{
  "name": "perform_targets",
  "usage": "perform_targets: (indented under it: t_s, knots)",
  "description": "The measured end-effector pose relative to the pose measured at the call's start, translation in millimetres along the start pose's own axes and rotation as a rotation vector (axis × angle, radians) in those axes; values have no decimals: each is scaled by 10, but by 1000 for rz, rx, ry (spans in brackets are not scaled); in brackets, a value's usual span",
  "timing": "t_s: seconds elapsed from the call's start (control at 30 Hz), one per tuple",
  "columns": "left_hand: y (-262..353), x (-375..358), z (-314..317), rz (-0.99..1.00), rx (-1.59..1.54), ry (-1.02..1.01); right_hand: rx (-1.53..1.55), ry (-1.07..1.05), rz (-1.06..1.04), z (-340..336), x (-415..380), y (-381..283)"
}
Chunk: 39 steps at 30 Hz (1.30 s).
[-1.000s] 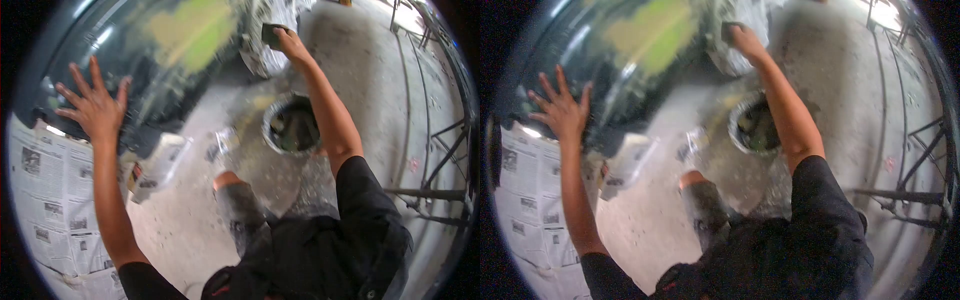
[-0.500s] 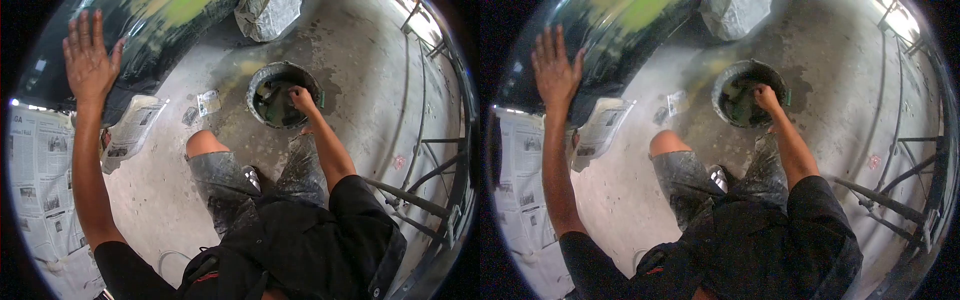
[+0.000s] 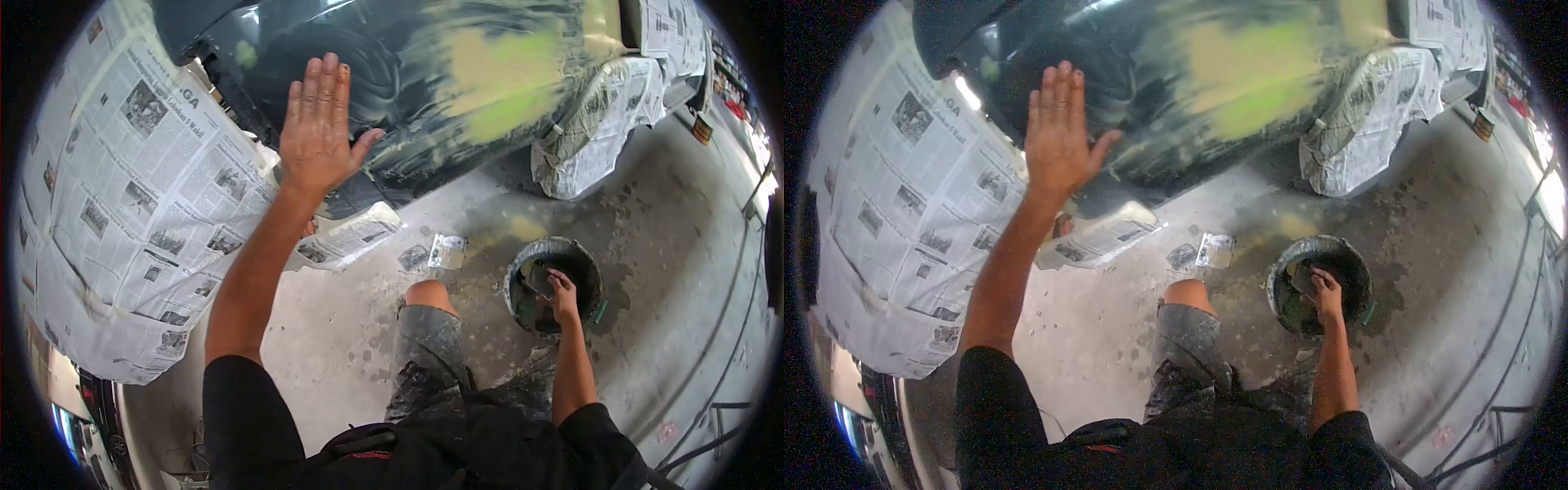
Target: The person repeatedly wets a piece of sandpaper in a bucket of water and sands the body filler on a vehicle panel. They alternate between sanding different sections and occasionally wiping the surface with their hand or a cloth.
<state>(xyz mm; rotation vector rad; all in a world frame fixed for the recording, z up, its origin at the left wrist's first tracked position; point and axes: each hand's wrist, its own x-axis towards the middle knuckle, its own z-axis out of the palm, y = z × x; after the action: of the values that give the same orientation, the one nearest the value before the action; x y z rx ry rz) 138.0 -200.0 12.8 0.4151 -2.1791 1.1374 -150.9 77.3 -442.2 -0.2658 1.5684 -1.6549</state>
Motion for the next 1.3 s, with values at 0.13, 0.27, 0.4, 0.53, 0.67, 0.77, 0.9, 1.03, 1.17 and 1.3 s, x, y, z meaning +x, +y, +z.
perform_targets:
  t_s: [0.13,0.27,0.4,0.53,0.67,0.77,0.9,1.03,1.17,1.3]
  knots:
    - [100,-109,-8,-15,60,-112,171,-70,-93,158,-102,-358]
    - [230,-448,84,24,-15,-203,24,-24,-148,164,-54,-353]
    - [239,-577,28,74,-92,-260,-104,33,-139,75,-217,-120]
    - [-62,-398,-50,4,-28,-142,-381,17,-63,-3,-285,255]
    - [-119,-277,-61,-121,-30,-4,-952,-124,-296,96,-214,679]
    - [33,-338,3,-156,-81,19,-1121,-250,-354,-50,158,1181]
    - [148,-448,39,-146,-114,-2,-1241,-303,-270,40,23,1028]
    - [306,-592,96,-135,-181,-51,-1684,-539,-664,-4,72,1037]
    - [621,-724,131,-116,-349,-120,-1598,-574,-689,-22,-40,1191]
    - [1488,-1131,227,-32,-851,-223,-1082,-272,-645,91,-47,1728]
